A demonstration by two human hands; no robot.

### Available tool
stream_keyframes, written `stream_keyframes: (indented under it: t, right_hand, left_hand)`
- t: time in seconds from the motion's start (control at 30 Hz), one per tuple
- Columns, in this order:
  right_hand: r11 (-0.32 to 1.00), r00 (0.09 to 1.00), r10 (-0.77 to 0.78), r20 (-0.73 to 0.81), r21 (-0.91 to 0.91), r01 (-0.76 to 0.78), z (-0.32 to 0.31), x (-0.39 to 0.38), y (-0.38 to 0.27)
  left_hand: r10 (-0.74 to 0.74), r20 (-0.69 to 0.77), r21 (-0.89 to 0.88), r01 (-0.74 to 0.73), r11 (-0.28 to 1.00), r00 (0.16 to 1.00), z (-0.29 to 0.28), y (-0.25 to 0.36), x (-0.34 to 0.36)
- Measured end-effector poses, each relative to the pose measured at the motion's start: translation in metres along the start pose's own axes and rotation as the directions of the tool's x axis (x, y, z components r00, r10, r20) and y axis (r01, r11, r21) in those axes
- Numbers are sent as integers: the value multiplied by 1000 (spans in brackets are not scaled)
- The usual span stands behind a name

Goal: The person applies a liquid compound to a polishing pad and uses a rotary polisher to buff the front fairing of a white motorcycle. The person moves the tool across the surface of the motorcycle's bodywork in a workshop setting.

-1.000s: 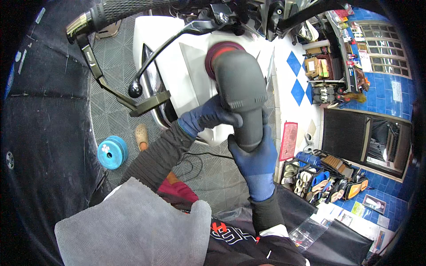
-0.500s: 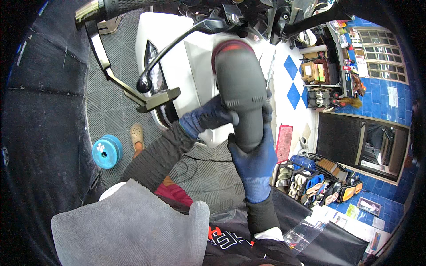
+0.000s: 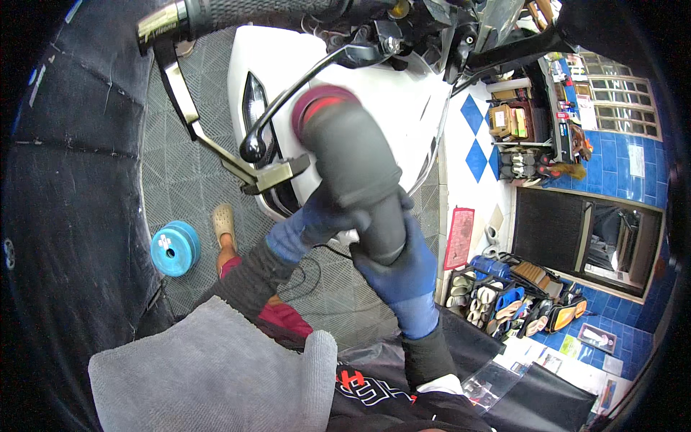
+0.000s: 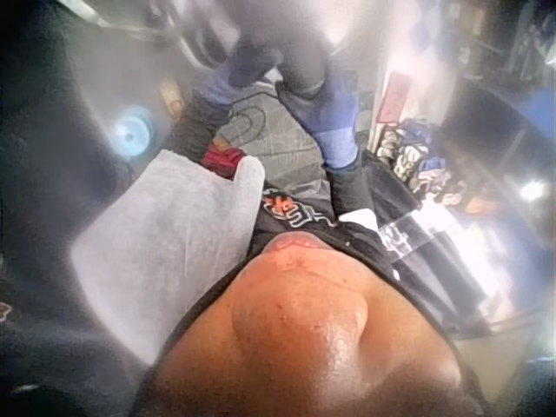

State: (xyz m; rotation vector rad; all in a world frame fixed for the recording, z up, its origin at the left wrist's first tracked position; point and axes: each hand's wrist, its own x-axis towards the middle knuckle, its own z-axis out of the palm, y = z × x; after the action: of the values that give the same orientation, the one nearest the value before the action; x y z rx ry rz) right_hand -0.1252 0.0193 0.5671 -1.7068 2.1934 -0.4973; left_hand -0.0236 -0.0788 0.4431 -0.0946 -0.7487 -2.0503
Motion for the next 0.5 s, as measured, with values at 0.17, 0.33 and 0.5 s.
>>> stream_keyframes:
  t: [0.17,0.33,0.5]
  right_hand:
    - [998,988,-28,155,-59,38,1,-11,-4]
    - [1000,997,-6,79,5,5,37,-4,-26]
    - [987,964,-26,265,157,-17,47,-15,-28]
  left_hand:
    - [-4,35,-30,5,1000,999,-2,-3,-34]
    - [-97,85,-115,107,988,992,-23,49,-21]
    - [-98,47,38,96,995,994,-25,56,-55]
